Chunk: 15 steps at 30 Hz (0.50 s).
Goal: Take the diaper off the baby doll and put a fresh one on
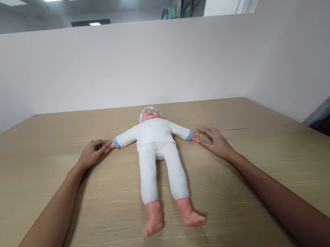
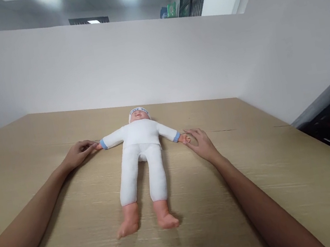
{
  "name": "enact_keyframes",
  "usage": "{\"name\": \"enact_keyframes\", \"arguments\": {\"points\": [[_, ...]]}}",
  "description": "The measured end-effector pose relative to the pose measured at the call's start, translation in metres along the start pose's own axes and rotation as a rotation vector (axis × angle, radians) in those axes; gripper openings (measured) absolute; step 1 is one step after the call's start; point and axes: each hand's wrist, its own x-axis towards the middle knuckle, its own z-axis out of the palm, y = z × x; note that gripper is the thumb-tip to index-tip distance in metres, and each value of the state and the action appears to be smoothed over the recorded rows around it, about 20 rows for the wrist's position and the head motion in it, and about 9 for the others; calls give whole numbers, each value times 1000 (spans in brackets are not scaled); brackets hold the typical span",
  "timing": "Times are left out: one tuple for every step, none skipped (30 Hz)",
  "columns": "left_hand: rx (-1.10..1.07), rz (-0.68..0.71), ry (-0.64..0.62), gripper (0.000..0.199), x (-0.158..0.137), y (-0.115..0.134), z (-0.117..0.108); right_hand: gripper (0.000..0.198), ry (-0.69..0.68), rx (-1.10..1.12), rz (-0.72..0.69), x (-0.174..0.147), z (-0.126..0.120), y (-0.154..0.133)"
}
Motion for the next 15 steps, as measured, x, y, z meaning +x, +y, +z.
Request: {"name": "enact_keyframes", "arguments": {"points": [[15,-2,7,68,-4,2,0,60,18,-20,5,-3,0,-7],[26,-9,14,68,-7,5,0,65,34,-37,14,-5,-1,-18],[35,-21,24,68,-10,8,1,68,46,-45,22,-9,-4,-33],[46,-36,39,68,-14,13,1,69,61,-44,25,-13,-7,-52],[58,-52,60,68,-17,19,2,68,82,-34,25,-20,-12,-74],[74,-68,84,70,-21,27,2,64,109,-15,18,-29,-19,-99],[95,-84,118,72,-27,37,2,59,142,13,6,-42,-28,-124],[118,-94,160,74,-35,50,3,53,171,42,-2,-59,-37,-147],[135,-92,209,75,-48,66,3,49,192,54,-18,-80,-48,-168],[143,-83,267,74,-66,83,5,47,215,61,-34,-106,-59,-184],[129,-53,318,70,-90,101,8,45,218,71,-76,-135,-70,-195],[83,-25,363,66,-120,120,14,42,215,98,-147,-167,-78,-201],[5,-9,367,61,-154,137,23,37,174,148,-247,-198,-85,-204],[-97,3,300,54,-191,152,34,36,63,188,-295,-228,-87,-203],[-208,18,141,47,-229,165,49,37,-63,205,-288,-255,-86,-202]]}}
